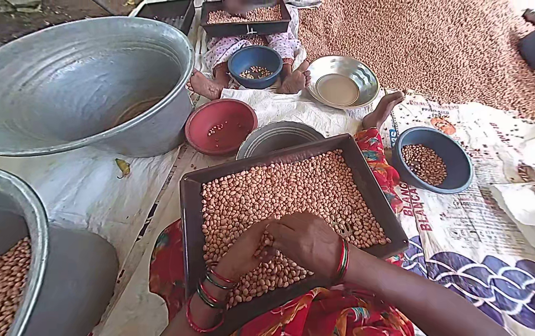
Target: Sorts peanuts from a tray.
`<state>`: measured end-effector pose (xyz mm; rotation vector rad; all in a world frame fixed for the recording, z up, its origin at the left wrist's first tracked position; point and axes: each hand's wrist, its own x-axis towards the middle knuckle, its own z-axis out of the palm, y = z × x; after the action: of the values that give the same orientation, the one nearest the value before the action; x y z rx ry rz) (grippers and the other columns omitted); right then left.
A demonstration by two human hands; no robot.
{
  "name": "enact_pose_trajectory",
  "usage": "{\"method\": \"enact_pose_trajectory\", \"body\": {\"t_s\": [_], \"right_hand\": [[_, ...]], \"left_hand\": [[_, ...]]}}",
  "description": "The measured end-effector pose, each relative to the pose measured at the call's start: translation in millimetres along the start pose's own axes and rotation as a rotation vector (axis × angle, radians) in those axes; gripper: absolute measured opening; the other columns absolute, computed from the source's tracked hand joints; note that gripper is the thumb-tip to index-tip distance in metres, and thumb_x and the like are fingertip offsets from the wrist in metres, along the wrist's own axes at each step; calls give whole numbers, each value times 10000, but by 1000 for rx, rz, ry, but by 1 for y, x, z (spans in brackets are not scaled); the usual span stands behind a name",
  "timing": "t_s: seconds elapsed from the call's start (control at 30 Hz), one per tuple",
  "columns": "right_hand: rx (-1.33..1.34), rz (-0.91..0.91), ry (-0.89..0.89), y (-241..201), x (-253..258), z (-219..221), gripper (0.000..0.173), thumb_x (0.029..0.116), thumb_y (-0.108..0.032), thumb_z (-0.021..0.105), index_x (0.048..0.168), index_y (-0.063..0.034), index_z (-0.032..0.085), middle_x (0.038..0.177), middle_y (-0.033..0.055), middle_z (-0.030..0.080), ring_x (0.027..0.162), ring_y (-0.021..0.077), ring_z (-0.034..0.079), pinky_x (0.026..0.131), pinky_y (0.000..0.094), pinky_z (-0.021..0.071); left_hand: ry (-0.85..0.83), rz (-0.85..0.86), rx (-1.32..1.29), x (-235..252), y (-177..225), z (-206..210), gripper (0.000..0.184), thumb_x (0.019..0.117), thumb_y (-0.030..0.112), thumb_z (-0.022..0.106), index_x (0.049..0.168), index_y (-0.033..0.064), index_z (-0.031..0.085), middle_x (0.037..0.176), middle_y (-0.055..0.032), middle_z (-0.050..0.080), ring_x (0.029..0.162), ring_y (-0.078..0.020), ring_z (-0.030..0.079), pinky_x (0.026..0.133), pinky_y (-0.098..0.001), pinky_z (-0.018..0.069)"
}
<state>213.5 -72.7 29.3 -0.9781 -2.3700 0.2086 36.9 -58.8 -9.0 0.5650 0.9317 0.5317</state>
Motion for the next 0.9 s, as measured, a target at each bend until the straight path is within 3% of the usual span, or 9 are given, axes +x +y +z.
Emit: {"method": "enact_pose_trajectory", "body": {"t_s": [0.17, 0.27, 0.33, 0.4, 0.47, 0.6, 0.77, 0.83, 0.9], "right_hand": [[-25, 589, -18, 63, 2, -54, 266, 1011, -79, 576, 1187, 61, 718, 1129, 256, 726, 1048, 416, 712, 909, 558, 555], [-41, 1007, -289, 99, -17, -69, 392, 1070, -119, 489, 1423, 39, 557, 1401, 308, 567, 1282, 471, 567, 1065, 607, 428], [-50, 1105, -474, 92, -30, -49, 451, 1073, -143, 474, 1503, -10, 484, 1514, 325, 452, 1385, 523, 449, 1091, 653, 388], [-42, 1007, -548, 55, -38, -18, 453, 1033, -114, 542, 1483, -57, 537, 1543, 358, 391, 1404, 585, 386, 1040, 722, 391], [16, 784, -555, 10, -44, 8, 420, 984, -56, 572, 1397, -99, 633, 1507, 342, 457, 1345, 577, 470, 965, 710, 457], [137, 476, -362, -13, -31, 15, 328, 981, -19, 567, 1259, -94, 724, 1382, 285, 607, 1154, 489, 656, 829, 558, 587], [119, 527, 134, 35, -18, -53, 281, 992, -88, 561, 1176, 47, 726, 1200, 219, 724, 1110, 320, 715, 957, 444, 564], [125, 484, 356, 37, -23, -91, 349, 991, -201, 581, 1228, 36, 679, 1196, 158, 711, 1050, 163, 694, 908, 329, 563], [173, 386, 545, 16, -27, -134, 440, 1011, -389, 607, 1347, -107, 569, 1322, -39, 647, 1204, 36, 609, 1030, 267, 518]], "left_hand": [[2, 63, -54, 3, 0, -4, 477, 1114, 249, 168, 894, 153, 579, 588, 87, 556, 398, 48, 402, 381, -101, 325], [95, 106, -143, 3, 6, -1, 453, 1128, 248, 176, 900, 128, 548, 559, 71, 521, 378, 33, 389, 368, -111, 317], [147, 127, -193, 3, 9, 0, 450, 1132, 249, 188, 889, 125, 546, 543, 66, 510, 367, 26, 394, 359, -112, 324], [168, 151, -222, 4, 11, -1, 456, 1132, 255, 184, 877, 135, 541, 544, 68, 510, 364, 26, 394, 358, -110, 328], [184, 174, -223, 5, 10, -3, 465, 1132, 259, 185, 872, 135, 550, 544, 65, 520, 362, 21, 405, 358, -113, 340], [230, 211, -182, 6, 8, -5, 453, 1132, 251, 175, 891, 137, 541, 547, 72, 512, 368, 28, 382, 360, -107, 313], [240, 220, -215, 4, 9, -5, 469, 1131, 262, 157, 890, 142, 540, 556, 79, 521, 375, 27, 409, 366, -108, 341], [230, 222, -216, 5, 9, -6, 480, 1132, 261, 162, 887, 137, 556, 555, 75, 526, 374, 28, 406, 365, -108, 339], [216, 215, -207, 8, 7, -7, 483, 1131, 260, 166, 887, 132, 563, 555, 72, 528, 374, 26, 409, 366, -109, 348]]}}
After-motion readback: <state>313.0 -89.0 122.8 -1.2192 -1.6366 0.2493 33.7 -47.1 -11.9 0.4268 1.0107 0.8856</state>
